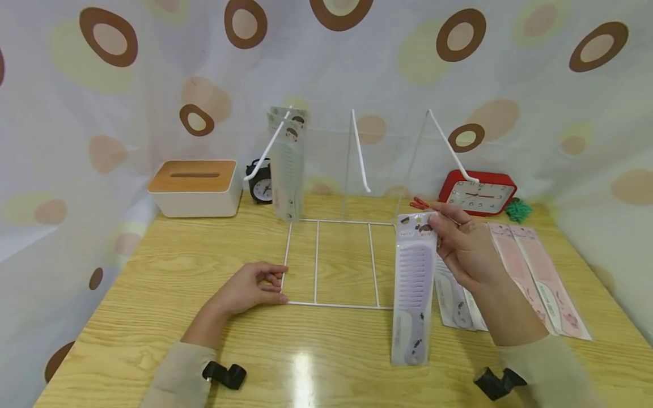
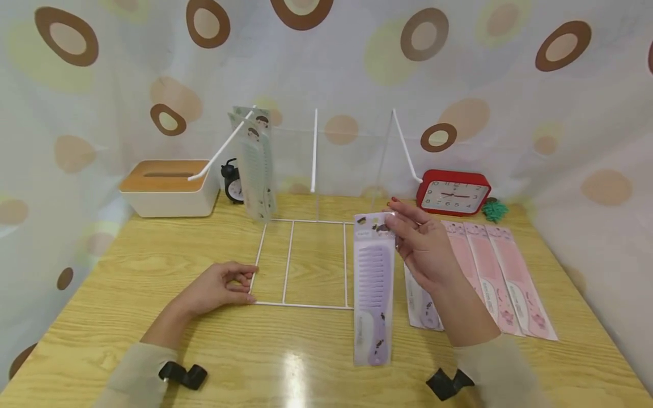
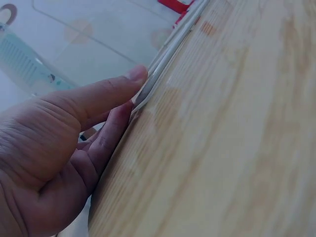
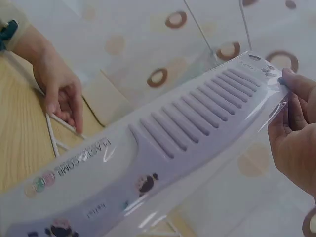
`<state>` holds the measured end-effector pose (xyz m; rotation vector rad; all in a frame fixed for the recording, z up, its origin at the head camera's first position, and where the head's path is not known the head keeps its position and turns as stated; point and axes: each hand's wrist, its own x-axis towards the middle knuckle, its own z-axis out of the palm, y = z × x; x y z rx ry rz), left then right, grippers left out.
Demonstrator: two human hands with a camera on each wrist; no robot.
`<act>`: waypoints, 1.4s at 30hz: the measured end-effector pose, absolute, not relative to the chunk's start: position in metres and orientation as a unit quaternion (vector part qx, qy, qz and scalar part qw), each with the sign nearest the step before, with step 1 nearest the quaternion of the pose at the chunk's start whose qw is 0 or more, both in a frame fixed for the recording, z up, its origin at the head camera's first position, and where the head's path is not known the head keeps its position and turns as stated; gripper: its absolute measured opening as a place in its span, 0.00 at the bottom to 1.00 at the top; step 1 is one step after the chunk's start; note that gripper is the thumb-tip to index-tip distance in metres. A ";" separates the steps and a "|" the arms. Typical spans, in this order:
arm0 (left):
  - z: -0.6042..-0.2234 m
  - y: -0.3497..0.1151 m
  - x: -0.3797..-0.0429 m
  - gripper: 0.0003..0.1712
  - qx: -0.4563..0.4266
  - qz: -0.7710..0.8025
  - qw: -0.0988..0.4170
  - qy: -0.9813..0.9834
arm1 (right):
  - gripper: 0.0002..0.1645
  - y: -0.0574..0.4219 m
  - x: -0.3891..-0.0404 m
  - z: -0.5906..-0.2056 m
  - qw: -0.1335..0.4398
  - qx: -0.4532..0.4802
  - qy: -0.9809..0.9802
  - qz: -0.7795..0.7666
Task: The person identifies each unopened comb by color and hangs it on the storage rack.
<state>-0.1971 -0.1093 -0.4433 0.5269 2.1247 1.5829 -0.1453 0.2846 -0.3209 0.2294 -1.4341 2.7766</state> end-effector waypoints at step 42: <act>-0.447 -0.113 -0.201 0.36 0.196 0.558 0.206 0.780 | 0.14 0.197 -0.234 -0.252 0.119 0.045 -0.517 0.847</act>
